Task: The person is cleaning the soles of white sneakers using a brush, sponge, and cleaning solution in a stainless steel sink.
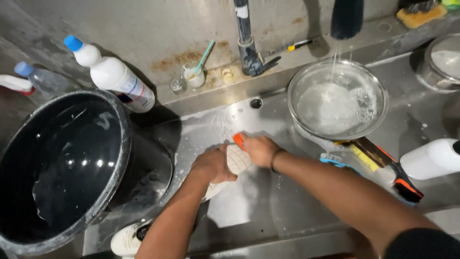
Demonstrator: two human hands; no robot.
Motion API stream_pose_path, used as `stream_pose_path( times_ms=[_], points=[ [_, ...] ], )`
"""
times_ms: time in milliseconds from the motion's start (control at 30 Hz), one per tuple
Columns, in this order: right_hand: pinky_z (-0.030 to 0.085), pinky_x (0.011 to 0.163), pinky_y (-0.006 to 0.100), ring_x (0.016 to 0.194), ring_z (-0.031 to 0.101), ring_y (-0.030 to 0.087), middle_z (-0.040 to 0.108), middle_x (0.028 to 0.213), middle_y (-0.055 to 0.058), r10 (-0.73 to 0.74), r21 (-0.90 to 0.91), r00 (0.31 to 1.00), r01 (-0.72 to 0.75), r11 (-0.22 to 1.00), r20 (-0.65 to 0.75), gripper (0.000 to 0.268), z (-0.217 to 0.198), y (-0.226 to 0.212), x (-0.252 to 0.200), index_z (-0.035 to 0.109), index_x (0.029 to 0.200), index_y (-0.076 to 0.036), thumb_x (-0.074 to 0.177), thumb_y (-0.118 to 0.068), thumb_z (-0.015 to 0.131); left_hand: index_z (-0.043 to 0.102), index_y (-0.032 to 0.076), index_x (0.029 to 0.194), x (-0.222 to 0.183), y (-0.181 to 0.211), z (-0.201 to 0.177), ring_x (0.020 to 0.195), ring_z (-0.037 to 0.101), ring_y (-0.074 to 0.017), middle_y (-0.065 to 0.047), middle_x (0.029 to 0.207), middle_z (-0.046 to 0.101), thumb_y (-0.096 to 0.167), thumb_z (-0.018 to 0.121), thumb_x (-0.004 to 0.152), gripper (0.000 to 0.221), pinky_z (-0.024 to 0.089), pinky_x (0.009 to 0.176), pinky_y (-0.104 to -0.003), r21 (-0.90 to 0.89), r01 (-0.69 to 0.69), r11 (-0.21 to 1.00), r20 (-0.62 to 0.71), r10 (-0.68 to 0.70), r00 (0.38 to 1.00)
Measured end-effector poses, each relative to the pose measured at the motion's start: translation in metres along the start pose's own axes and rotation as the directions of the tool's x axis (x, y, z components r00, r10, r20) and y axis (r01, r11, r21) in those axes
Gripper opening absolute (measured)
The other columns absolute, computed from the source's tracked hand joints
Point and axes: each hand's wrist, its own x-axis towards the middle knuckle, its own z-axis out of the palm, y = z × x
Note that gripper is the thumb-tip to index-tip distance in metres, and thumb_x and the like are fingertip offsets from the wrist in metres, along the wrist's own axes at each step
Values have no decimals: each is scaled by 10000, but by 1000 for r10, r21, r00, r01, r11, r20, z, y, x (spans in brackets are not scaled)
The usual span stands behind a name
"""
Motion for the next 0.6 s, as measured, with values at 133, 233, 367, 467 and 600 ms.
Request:
stream_pose_path(
  times_ms=[133, 233, 367, 467, 600],
  points=[
    [596, 899, 402, 1087, 724, 246, 755, 1175, 93, -50, -308, 998, 57, 950, 28, 571, -29, -13, -79, 385, 1547, -171, 979, -205, 422, 172, 43, 1631, -8, 4, 0, 1455, 443, -364, -204, 1530, 506, 595, 747, 783, 1163, 422, 1176, -539, -17, 7, 1000, 17, -7, 1000],
    [521, 1064, 468, 1250, 647, 321, 723, 1284, 116, 40, 196, 999, -34, 980, -25, 508, -21, -6, -32, 498, 1515, -197, 1025, -285, 400, 177, 41, 1629, 1, 3, 6, 1441, 460, -368, -206, 1513, 520, 605, 745, 786, 1162, 438, 1158, -541, 6, 0, 1000, 16, 0, 1000],
    [509, 1108, 420, 1307, 593, 277, 672, 1365, 78, -48, 372, 975, 128, 919, -217, 482, 31, 42, 0, 560, 1478, -183, 1013, -298, 516, 189, 16, 1614, -13, 8, 4, 1448, 452, -385, -228, 1517, 510, 605, 731, 805, 1138, 429, 1173, -540, -25, 1, 1000, 41, 0, 999],
    [441, 1176, 417, 1396, 519, 262, 591, 1465, 78, 89, 315, 989, -124, 941, 121, 527, -67, -17, -103, 500, 1527, -195, 1010, -235, 411, 189, 20, 1615, -1, 2, 6, 1439, 460, -388, -222, 1515, 513, 612, 751, 788, 1162, 442, 1159, -544, 4, -10, 1000, 18, 10, 1000],
    [497, 1093, 479, 1311, 578, 349, 656, 1364, 177, -113, 426, 962, 213, 879, -249, 465, 21, 28, 1, 610, 1428, -106, 995, -261, 543, 208, 13, 1607, 8, -2, 14, 1428, 474, -383, -221, 1507, 523, 628, 747, 783, 1161, 456, 1144, -541, 38, -7, 999, 25, 6, 1000]
  ],
)
